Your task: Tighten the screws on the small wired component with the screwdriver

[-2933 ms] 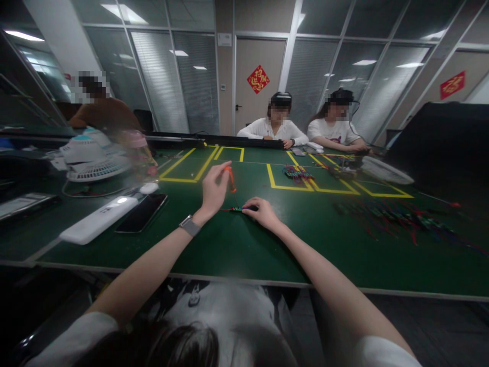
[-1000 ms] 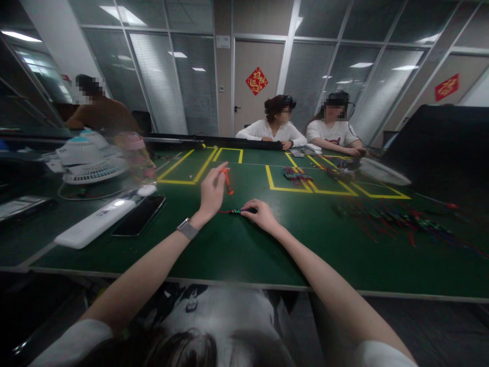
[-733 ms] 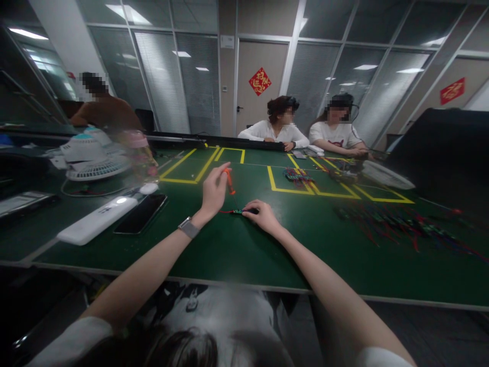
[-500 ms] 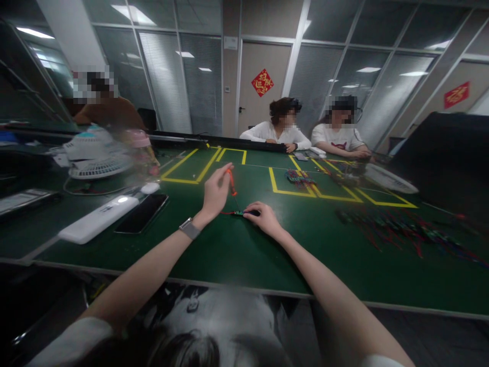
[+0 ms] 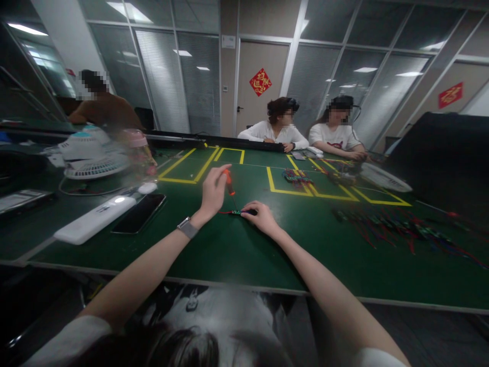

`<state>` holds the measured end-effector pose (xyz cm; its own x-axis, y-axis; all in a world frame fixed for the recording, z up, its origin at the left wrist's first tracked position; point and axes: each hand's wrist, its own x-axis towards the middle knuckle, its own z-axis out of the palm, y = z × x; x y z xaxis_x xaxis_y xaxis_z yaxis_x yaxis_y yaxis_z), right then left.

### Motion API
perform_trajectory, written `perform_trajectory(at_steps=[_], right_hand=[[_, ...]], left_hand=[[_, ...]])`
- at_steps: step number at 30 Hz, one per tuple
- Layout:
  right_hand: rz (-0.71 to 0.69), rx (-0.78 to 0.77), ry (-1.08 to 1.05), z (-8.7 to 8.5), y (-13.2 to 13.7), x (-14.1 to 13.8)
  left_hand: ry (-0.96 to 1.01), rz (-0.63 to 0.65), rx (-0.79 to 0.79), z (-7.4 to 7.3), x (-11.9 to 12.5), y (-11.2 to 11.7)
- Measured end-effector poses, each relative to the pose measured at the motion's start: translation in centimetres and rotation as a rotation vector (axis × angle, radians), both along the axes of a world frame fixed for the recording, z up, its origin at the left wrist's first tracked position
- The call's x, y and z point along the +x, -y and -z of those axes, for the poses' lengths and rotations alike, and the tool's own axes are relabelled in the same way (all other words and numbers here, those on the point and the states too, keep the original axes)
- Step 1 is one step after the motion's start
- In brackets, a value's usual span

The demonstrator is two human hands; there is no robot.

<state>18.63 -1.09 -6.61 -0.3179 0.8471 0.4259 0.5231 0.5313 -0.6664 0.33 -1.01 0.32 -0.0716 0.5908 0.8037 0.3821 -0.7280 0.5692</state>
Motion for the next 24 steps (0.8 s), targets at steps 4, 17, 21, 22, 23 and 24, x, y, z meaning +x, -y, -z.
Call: perform_trajectory(at_steps=[4, 17, 21, 22, 23, 24], right_hand=[[-0.001, -0.005, 0.006, -0.03, 0.0, 0.03], [-0.008, 0.001, 0.004, 0.0, -0.02, 0.04], [-0.001, -0.005, 0.001, -0.02, -0.01, 0.03], [0.002, -0.007, 0.001, -0.03, 0.0, 0.02], [0.004, -0.01, 0.002, -0.03, 0.0, 0.01], [0.006, -0.011, 0.002, -0.03, 0.0, 0.01]], left_hand=[[-0.003, 0.002, -0.005, 0.06, -0.12, -0.1], [-0.02, -0.016, -0.012, 0.11, -0.11, -0.2], [-0.012, -0.007, -0.019, 0.03, -0.1, -0.09], [-0.009, -0.006, -0.019, 0.0, -0.09, -0.07], [-0.009, -0.005, -0.021, -0.02, -0.08, -0.05], [-0.01, -0.005, -0.022, -0.03, -0.08, -0.05]])
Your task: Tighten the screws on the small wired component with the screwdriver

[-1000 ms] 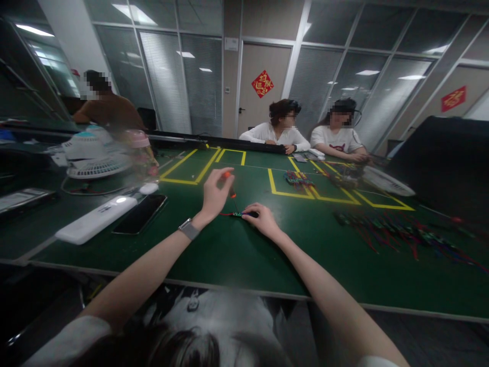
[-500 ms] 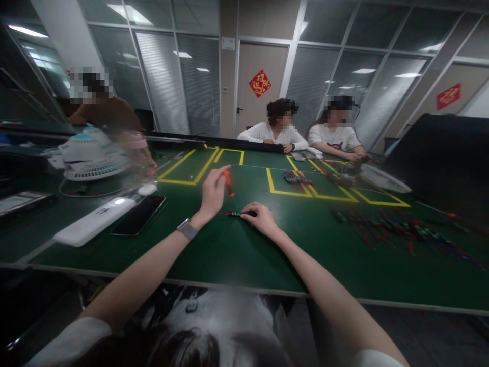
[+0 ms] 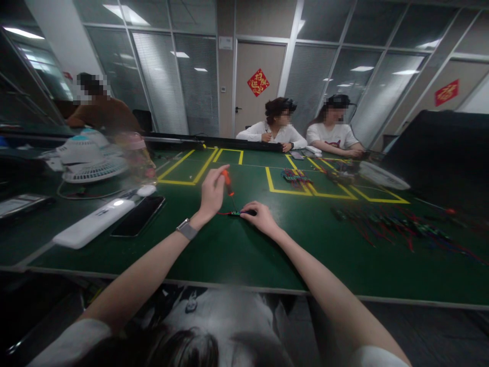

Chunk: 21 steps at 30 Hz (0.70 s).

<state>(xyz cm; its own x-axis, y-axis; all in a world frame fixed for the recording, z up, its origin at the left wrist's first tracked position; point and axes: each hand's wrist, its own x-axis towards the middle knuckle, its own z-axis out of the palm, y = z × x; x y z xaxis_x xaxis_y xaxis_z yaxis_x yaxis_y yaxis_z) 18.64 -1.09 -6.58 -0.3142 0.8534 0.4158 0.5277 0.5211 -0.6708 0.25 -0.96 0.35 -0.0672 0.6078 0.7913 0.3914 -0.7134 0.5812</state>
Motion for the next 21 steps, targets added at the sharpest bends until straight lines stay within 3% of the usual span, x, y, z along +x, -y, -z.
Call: perform_trajectory(at_steps=[21], right_hand=[[-0.013, 0.004, 0.028, -0.24, 0.17, -0.09]], left_hand=[[-0.007, -0.01, -0.012, -0.01, -0.05, -0.05]])
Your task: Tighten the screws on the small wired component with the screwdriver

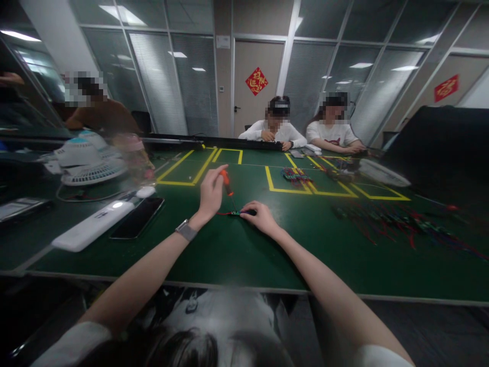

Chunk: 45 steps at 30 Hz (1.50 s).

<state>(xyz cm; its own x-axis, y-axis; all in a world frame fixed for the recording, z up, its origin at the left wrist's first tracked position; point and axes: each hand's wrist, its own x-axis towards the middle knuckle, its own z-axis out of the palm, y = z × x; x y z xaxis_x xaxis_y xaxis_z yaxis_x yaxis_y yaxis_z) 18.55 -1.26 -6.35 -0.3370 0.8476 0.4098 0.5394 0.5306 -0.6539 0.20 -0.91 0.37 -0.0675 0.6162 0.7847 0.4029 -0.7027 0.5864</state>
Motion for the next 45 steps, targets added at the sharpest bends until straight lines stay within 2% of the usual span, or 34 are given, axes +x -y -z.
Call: perform_trajectory(at_steps=[11, 18, 33, 45], right_hand=[[0.01, 0.0, -0.003, 0.11, -0.07, 0.05], [0.001, 0.005, 0.003, 0.2, -0.17, 0.11], [-0.002, 0.009, 0.006, 0.34, -0.3, 0.1], [-0.007, 0.01, 0.014, 0.05, -0.07, 0.06]], left_hand=[[0.007, 0.0, 0.001, -0.06, -0.05, 0.09], [0.041, 0.054, 0.009, -0.04, -0.06, 0.14], [0.001, -0.04, 0.049, 0.1, 0.11, 0.08], [0.013, 0.031, 0.025, 0.2, -0.14, -0.07]])
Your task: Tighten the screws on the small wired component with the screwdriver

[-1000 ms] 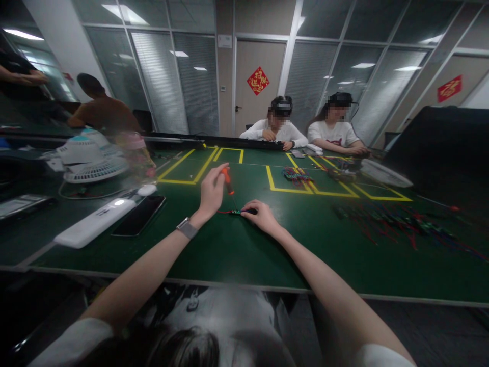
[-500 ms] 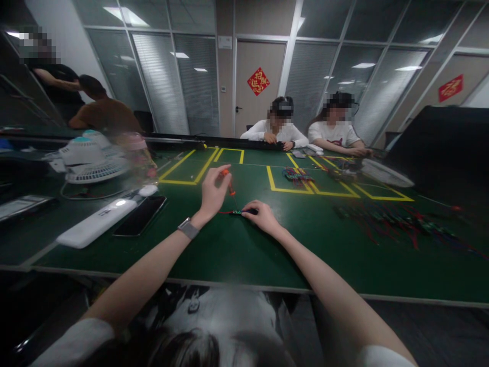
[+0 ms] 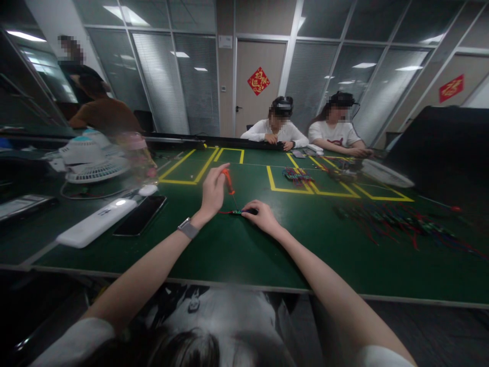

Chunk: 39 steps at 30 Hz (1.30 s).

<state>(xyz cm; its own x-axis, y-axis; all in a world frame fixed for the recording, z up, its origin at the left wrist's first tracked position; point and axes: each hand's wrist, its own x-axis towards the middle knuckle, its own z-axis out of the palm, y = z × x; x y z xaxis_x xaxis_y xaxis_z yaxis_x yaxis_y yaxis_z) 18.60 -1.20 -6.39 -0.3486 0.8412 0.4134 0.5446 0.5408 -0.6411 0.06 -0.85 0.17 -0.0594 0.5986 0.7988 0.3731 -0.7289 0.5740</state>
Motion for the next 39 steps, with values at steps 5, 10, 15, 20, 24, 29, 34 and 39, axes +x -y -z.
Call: perform_trajectory(at_steps=[5, 10, 15, 20, 24, 29, 34, 39], right_hand=[[-0.005, 0.002, 0.002, 0.1, -0.12, 0.05], [0.0, 0.002, 0.004, 0.2, -0.2, 0.06], [-0.001, 0.012, 0.013, 0.21, -0.21, 0.05], [0.003, 0.003, 0.014, 0.1, -0.11, 0.06], [0.005, 0.003, 0.01, 0.04, -0.05, 0.05], [-0.004, 0.005, 0.009, 0.04, -0.04, 0.04], [0.003, 0.003, 0.009, 0.18, -0.11, 0.06], [0.005, 0.008, 0.009, 0.21, -0.12, 0.04]], left_hand=[[-0.001, -0.004, -0.013, -0.01, 0.0, 0.03], [0.003, -0.009, -0.018, 0.03, 0.04, 0.03], [0.0, -0.01, -0.015, 0.06, 0.04, -0.03], [0.014, -0.001, -0.038, 0.01, 0.03, -0.03], [0.022, 0.011, -0.044, 0.01, 0.07, -0.03], [0.017, 0.002, -0.04, -0.03, 0.12, 0.03], [-0.01, -0.034, -0.014, -0.08, 0.12, 0.19], [-0.031, -0.01, -0.026, -0.04, 0.11, -0.01]])
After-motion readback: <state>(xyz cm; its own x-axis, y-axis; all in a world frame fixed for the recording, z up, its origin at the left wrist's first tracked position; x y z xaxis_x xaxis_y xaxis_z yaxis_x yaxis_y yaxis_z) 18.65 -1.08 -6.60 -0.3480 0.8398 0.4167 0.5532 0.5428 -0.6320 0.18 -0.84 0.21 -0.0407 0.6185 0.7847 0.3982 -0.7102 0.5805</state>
